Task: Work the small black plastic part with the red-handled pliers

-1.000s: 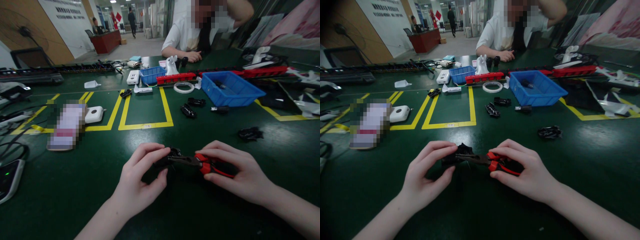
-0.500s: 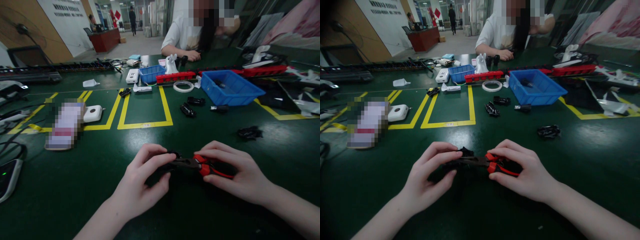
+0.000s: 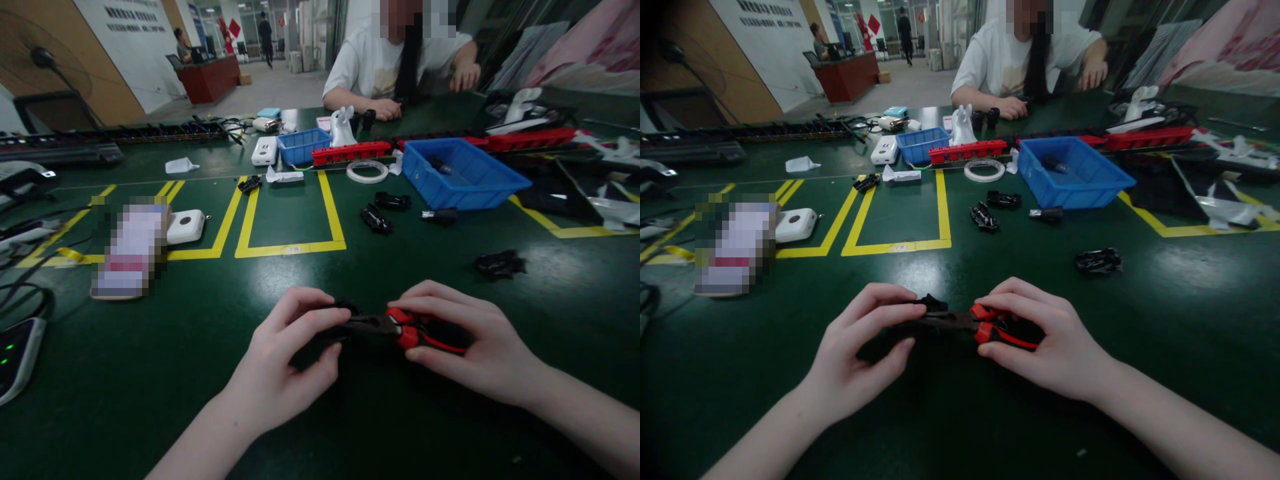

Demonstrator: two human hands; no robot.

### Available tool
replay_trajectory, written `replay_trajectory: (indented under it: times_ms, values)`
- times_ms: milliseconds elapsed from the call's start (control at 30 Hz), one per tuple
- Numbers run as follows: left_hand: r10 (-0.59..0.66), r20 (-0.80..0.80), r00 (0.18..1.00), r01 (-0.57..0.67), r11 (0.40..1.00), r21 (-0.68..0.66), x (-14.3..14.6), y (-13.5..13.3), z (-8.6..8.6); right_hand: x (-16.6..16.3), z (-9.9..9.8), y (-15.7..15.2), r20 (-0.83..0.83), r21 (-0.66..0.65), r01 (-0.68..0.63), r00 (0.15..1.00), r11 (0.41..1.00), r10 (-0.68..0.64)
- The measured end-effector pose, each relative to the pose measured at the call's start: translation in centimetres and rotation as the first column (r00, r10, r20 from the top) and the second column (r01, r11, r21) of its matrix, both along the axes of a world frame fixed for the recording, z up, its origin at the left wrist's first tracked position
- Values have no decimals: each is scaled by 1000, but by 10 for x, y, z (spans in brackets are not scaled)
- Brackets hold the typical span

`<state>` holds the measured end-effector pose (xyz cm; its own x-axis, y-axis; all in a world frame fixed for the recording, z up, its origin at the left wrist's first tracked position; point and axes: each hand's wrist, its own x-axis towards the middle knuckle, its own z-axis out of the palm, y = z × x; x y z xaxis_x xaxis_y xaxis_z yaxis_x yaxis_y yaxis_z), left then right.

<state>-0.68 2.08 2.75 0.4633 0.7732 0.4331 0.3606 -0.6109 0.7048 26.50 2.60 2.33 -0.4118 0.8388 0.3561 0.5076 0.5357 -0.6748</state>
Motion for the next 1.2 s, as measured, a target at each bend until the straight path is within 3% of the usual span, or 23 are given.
replay_trajectory:
  times_ms: [600,1200]
  values:
    - [130,64,989,-129,992,-14,-1,2,2,3,3,3,46,13,20,999,1000,-21]
    - [146,26,989,-147,989,33,-1,1,3,3,4,2,40,-8,23,999,1000,-22]
